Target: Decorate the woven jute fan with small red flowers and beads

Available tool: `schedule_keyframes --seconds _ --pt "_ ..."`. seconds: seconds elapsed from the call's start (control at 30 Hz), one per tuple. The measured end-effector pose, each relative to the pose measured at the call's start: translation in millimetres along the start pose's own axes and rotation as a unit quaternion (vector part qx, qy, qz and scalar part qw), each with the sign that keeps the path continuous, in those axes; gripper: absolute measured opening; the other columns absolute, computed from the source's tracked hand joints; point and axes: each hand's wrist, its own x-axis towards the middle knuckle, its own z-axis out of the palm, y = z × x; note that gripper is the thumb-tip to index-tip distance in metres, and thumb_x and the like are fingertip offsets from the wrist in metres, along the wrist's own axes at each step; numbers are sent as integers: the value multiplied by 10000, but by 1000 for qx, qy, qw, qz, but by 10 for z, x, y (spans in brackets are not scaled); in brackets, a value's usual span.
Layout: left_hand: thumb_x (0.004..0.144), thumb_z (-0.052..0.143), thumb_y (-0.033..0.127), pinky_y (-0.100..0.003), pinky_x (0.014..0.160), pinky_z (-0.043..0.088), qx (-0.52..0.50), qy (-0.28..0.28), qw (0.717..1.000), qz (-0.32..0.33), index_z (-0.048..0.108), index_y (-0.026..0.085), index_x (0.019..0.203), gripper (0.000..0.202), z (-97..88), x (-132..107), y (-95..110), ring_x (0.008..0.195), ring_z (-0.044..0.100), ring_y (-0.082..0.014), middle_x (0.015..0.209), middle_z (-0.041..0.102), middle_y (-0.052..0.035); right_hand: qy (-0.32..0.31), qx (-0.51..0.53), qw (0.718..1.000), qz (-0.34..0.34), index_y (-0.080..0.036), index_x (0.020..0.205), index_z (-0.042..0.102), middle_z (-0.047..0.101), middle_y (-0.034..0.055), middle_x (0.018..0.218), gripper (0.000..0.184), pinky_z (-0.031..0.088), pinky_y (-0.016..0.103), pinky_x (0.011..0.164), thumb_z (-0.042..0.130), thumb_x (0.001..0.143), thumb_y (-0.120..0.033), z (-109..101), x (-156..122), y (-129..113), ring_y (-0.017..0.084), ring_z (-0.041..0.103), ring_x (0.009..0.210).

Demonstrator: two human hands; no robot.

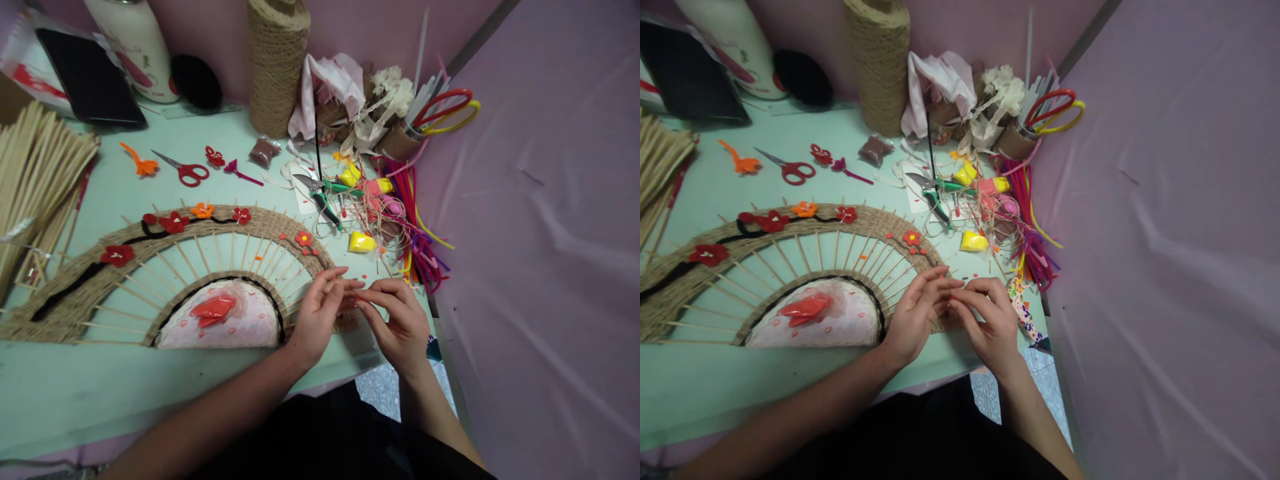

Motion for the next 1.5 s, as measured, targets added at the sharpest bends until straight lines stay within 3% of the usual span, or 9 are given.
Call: schedule_keyframes --seconds 0.1,0.2,0.37,0.6,0.87,1.0,1.2,1.37,1.5 --pt "829 534 682 -369 1032 430 -82 -30 996 -7 546 208 1235 625 34 -17 89 1262 538 -244 1333 594 -129 -28 -3 999 -39 -270 1087 698 632 43 889 294 513 338 719 679 834 -121 109 -42 -110 177 594 824" --pt "861 350 750 -411 1142 299 -163 -34 985 -34 503 219 1318 717 64 -21 214 1390 403 -254 1430 513 -125 -27 -29 995 -87 -252 1205 651 646 61 904 385 507 337 707 641 854 -95 255 -119 -186 182 578 821" --pt "867 243 769 -455 1162 238 -232 -8 970 -68 471 204 1360 783 69 -16 333 1393 393 -277 1383 533 -140 -66 -72 987 -126 -236 1403 505 620 112 1128 466 495 392 844 536 938 -226 318 -223 -208 236 525 1016" --pt "861 222 779 -470 1163 232 -248 -33 965 -83 475 218 1371 799 66 -30 373 1393 390 -280 1366 553 -134 -104 -139 978 -113 -270 1539 254 347 146 1453 629 353 524 1018 238 979 -557 286 -216 -144 332 342 1258" --pt "852 214 789 -469 1155 258 -261 -44 959 -97 480 223 1379 818 49 -14 405 1398 386 -278 1374 553 -128 -103 -159 976 -105 -312 1545 213 272 125 1510 661 308 522 1052 197 957 -612 277 -201 -113 344 288 1317" --pt "864 217 775 -435 1155 275 -267 -45 958 -94 488 194 1375 820 30 -9 393 1392 405 -264 1380 559 -141 -122 -145 972 -137 -316 1534 254 336 123 1489 653 328 530 1039 217 955 -616 294 -197 -115 339 322 1298" --pt "918 167 701 -393 1143 310 -230 -53 964 -125 655 86 1182 828 45 2 359 1355 455 -283 1307 623 -179 -84 -98 987 -97 -295 1516 299 329 123 1505 599 340 543 1039 246 983 -563 219 -134 -104 322 354 1317" --pt "933 168 678 -368 1148 302 -223 -51 966 -119 669 89 1182 812 27 34 330 1327 492 -264 1307 634 -160 -17 -86 995 -41 -279 1235 605 610 75 1145 318 396 456 915 594 921 -227 147 -62 -137 244 525 1059" --pt "919 173 698 -397 1148 300 -229 -58 967 -97 661 82 1184 829 14 37 303 1303 514 -276 1289 639 -180 -36 -83 995 -34 -244 1036 700 666 43 931 177 381 400 797 685 865 -203 181 -36 -189 208 525 897"
